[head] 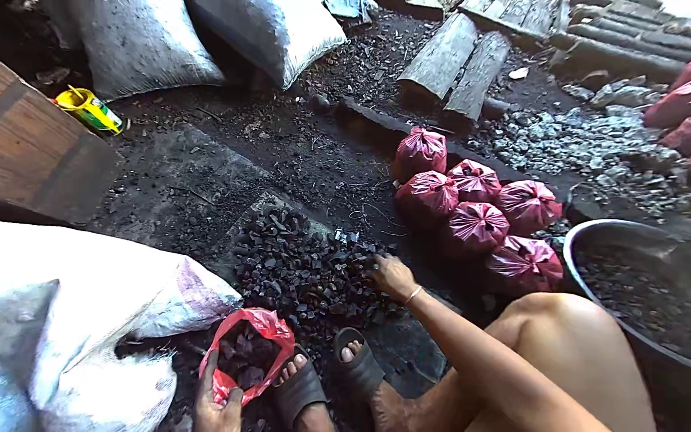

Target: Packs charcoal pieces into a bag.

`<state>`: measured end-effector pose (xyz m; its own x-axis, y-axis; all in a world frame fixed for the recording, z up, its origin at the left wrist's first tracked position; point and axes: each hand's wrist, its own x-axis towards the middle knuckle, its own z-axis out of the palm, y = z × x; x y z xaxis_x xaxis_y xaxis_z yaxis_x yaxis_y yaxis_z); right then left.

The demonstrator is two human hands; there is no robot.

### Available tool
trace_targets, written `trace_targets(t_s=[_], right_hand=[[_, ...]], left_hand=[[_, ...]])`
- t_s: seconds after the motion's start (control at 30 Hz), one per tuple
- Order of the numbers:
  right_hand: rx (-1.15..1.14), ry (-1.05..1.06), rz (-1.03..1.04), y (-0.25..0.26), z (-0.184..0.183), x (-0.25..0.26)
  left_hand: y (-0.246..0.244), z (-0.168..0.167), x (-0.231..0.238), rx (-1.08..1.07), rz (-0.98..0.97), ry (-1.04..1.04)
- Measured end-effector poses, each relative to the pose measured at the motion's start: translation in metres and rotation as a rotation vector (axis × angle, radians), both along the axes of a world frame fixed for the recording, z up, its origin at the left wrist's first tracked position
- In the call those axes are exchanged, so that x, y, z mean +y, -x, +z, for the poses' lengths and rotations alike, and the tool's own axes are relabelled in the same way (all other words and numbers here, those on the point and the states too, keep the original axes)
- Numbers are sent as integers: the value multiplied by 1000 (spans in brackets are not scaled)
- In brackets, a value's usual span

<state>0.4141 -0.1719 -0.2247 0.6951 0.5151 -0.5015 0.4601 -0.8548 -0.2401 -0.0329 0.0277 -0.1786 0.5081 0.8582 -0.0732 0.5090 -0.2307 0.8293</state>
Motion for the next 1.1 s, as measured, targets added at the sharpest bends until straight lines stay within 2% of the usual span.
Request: trace_targets(t_s=[0.13, 0.23, 0.37, 0.43, 0.5, 0.57, 0.63, 0.7, 0.77, 0.83, 0.9, 1.0, 1.1], right_hand=[[-86, -103, -20, 11, -40, -17], [-58, -133, -59, 6, -40, -18], [-4, -200, -99, -9, -33, -22], [16, -304, -115, -12, -15, -16], [117, -501, -134, -4, 23, 5], [410, -792, -77, 22, 67, 40], [727, -963, 138, 69, 103, 81], [746, -926, 390, 128, 122, 119], [579, -811, 564, 189, 113, 148], [453, -632, 626, 241, 89, 164], [419, -476, 598, 280, 61, 171], [486, -376, 601, 310, 24, 167], [504, -503, 710, 301, 34, 157]], left_hand=[[2, 12, -8, 38, 105, -74], [-2, 24, -15, 43, 178, -28], [1, 31, -15, 128, 145, -53], [3, 34, -14, 174, 145, -62], [4, 37, -13, 179, 142, -65], [2, 36, -15, 159, 143, -73], [-3, 36, -18, 125, 164, -84], [-8, 39, -16, 114, 173, -91], [-4, 39, -13, 113, 152, -98], [1, 39, -11, 119, 131, -108], [4, 38, -14, 127, 113, -100], [4, 34, -19, 120, 84, -74], [5, 27, -16, 121, 77, -87]])
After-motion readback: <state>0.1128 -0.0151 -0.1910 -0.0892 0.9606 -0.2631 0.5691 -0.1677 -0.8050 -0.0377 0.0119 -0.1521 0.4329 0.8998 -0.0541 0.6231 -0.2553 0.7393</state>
